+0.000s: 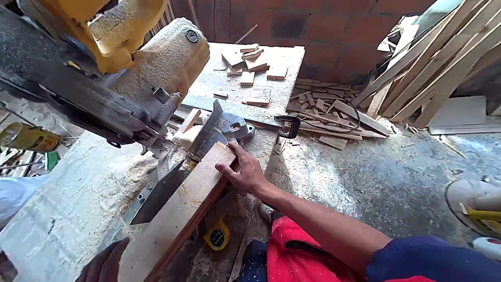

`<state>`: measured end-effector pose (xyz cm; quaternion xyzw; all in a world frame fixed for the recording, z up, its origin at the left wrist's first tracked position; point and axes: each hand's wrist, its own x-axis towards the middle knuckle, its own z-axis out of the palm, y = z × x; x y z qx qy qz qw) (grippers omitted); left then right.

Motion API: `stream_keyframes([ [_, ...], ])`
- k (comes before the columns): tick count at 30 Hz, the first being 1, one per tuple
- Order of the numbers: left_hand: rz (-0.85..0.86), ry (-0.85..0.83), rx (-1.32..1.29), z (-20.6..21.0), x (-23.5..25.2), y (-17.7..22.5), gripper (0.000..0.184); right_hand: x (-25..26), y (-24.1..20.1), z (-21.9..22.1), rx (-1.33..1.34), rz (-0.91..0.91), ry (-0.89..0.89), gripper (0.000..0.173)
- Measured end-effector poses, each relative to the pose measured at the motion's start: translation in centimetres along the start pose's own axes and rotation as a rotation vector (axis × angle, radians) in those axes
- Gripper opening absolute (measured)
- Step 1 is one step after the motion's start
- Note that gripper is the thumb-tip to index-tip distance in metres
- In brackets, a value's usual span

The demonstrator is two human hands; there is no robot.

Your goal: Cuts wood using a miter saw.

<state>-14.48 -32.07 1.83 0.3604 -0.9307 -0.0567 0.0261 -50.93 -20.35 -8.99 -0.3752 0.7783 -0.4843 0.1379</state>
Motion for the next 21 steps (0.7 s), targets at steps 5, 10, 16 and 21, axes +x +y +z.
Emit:
stream_keyframes([
  [5,0.102,0.168,-0.051,4.2,8.5,13.3,0.104,2.2,3.0,-2.7,0.061,-0.236,-0.170,0.101],
  [10,-0.080,-0.016,-0.071,6.6,13.9,14.5,0.118,8.4,6.7,-2.9,0.104,-0.647,-0.408,0.126],
  [16,-0.226,-0.090,-0.143,5.4,15.6,15.9,0.105,9.5,7.0,0.0,0.304,-0.679,-0.555,0.124],
  [21,-0.229,-0.087,-0.133,5.4,16.5,16.9,0.100,9.6,7.5,0.1,0.367,-0.660,-0.576,0.119],
])
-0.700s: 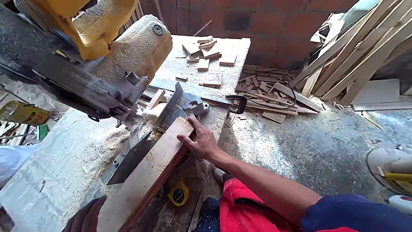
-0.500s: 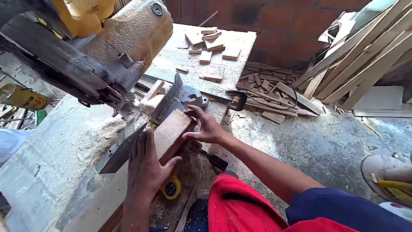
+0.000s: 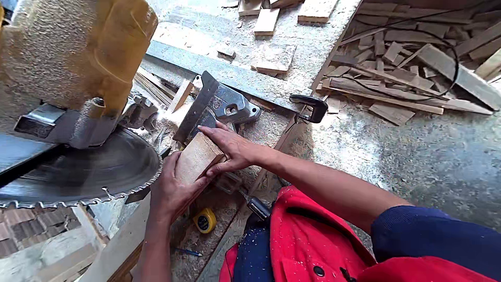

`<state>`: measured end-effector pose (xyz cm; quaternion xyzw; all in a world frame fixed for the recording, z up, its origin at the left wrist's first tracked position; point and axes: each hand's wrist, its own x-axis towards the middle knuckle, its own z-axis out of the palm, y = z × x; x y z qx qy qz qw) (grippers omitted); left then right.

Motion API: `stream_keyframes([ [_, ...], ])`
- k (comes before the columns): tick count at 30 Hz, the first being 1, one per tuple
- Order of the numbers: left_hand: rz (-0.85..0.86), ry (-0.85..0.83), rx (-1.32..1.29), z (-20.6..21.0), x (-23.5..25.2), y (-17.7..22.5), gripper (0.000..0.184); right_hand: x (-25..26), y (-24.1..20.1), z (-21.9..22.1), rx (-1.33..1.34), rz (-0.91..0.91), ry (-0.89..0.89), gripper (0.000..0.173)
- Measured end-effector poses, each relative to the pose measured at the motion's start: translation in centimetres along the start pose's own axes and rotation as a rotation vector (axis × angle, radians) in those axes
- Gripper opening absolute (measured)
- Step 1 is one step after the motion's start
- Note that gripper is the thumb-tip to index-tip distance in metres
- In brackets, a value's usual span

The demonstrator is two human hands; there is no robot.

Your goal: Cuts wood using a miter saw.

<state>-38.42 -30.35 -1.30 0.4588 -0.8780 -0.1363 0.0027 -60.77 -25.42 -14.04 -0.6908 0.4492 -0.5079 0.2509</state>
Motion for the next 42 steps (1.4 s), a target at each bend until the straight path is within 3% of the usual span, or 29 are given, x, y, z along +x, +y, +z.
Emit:
stream_keyframes([
  [7,-0.096,-0.075,-0.021,0.1,0.4,0.4,0.106,0.1,0.5,-1.3,0.094,-0.019,-0.080,0.129],
  [21,0.138,0.026,0.036,1.0,-0.4,-1.0,0.102,0.2,1.7,-2.5,0.205,-0.021,-0.111,0.127],
  [37,0.134,0.044,0.083,0.8,-0.8,-1.0,0.101,0.4,1.6,-2.4,0.226,0.010,-0.111,0.122],
  [42,0.071,-0.043,0.058,0.6,-0.5,-1.1,0.109,0.1,1.6,-2.5,0.199,-0.011,-0.091,0.123],
])
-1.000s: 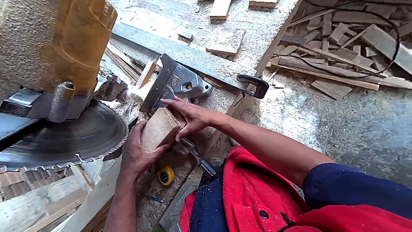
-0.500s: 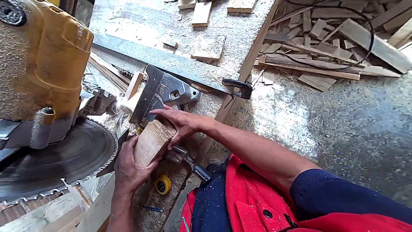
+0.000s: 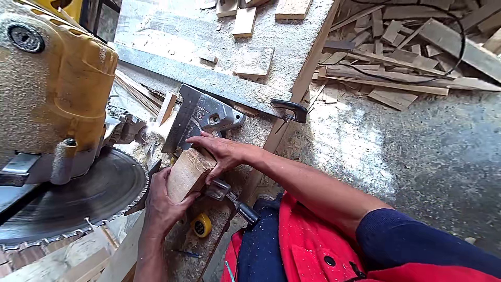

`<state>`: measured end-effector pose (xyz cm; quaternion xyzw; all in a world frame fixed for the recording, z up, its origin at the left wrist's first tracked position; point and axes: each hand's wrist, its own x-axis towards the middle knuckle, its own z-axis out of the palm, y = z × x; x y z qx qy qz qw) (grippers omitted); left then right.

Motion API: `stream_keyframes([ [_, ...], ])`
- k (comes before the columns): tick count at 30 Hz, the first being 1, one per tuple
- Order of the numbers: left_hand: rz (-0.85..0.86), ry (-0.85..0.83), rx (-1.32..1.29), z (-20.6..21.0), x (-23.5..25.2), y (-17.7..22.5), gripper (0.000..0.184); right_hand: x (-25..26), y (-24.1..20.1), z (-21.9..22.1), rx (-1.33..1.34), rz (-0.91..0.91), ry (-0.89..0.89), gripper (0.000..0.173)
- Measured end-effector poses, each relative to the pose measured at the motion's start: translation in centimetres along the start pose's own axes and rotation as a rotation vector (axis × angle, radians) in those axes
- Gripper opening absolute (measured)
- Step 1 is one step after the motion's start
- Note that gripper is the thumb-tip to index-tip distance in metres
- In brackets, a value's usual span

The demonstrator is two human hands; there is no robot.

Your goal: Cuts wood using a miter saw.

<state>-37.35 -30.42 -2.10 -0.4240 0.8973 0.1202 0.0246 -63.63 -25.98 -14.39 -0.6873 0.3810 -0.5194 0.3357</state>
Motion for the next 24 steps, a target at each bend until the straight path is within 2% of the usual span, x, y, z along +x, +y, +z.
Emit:
stream_keyframes([
  [3,-0.010,-0.056,0.052,-0.1,0.6,0.2,0.123,-1.2,0.4,-0.1,-0.108,0.013,0.074,0.129],
  [5,-0.018,-0.028,0.061,0.1,0.6,0.4,0.117,-1.9,0.5,0.8,-0.195,0.078,0.064,0.132],
  [8,-0.013,0.007,0.036,0.3,0.8,0.5,0.112,-2.2,0.6,2.4,-0.210,0.090,0.112,0.126],
  [16,0.010,0.005,0.006,0.3,1.1,0.6,0.109,-2.1,0.5,2.0,-0.203,0.093,0.074,0.124],
  [24,0.025,0.026,0.037,0.2,1.4,1.3,0.109,-2.1,0.4,1.8,-0.209,0.081,0.070,0.109],
])
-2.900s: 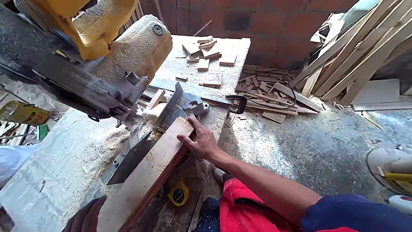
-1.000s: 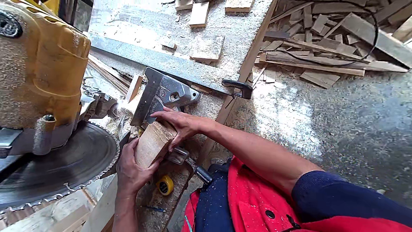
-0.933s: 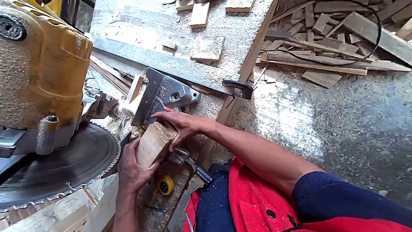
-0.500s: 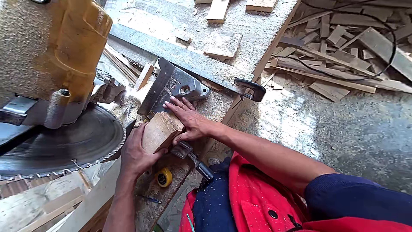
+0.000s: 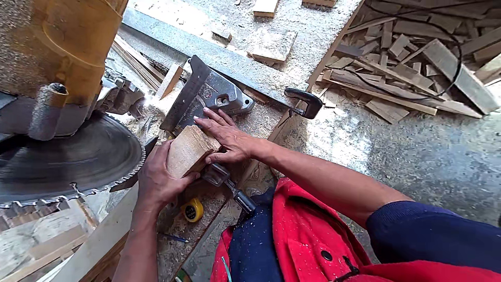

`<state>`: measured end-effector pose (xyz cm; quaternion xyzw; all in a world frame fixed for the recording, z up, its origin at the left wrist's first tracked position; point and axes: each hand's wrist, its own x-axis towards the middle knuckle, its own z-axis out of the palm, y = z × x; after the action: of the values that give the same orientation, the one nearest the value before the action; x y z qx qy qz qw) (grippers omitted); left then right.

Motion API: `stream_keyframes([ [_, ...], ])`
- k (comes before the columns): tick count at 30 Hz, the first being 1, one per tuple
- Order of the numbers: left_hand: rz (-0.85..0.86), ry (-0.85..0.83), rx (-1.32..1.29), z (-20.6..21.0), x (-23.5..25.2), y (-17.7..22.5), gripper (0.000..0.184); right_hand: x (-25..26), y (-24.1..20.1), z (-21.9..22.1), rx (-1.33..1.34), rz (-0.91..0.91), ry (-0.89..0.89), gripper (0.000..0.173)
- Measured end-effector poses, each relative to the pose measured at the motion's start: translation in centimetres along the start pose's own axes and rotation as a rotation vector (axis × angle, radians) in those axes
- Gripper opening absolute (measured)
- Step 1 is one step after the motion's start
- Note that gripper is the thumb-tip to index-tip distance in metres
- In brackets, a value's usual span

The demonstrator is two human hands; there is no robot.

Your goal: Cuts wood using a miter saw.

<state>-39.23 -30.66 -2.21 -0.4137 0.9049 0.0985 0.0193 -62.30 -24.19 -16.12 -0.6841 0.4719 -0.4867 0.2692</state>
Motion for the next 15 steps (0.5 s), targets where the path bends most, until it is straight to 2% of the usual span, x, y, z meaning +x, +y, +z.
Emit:
stream_keyframes([
  [7,0.000,-0.023,-0.013,-0.2,1.4,0.9,0.108,0.1,0.0,-0.2,-0.019,0.015,-0.003,0.101],
  [12,-0.039,-0.075,-0.005,-0.1,1.5,0.5,0.113,0.4,-0.1,-0.5,-0.037,0.022,-0.023,0.104],
  [15,-0.031,-0.044,0.014,0.1,1.4,0.3,0.117,0.3,-0.1,-0.7,-0.112,-0.004,-0.037,0.110],
])
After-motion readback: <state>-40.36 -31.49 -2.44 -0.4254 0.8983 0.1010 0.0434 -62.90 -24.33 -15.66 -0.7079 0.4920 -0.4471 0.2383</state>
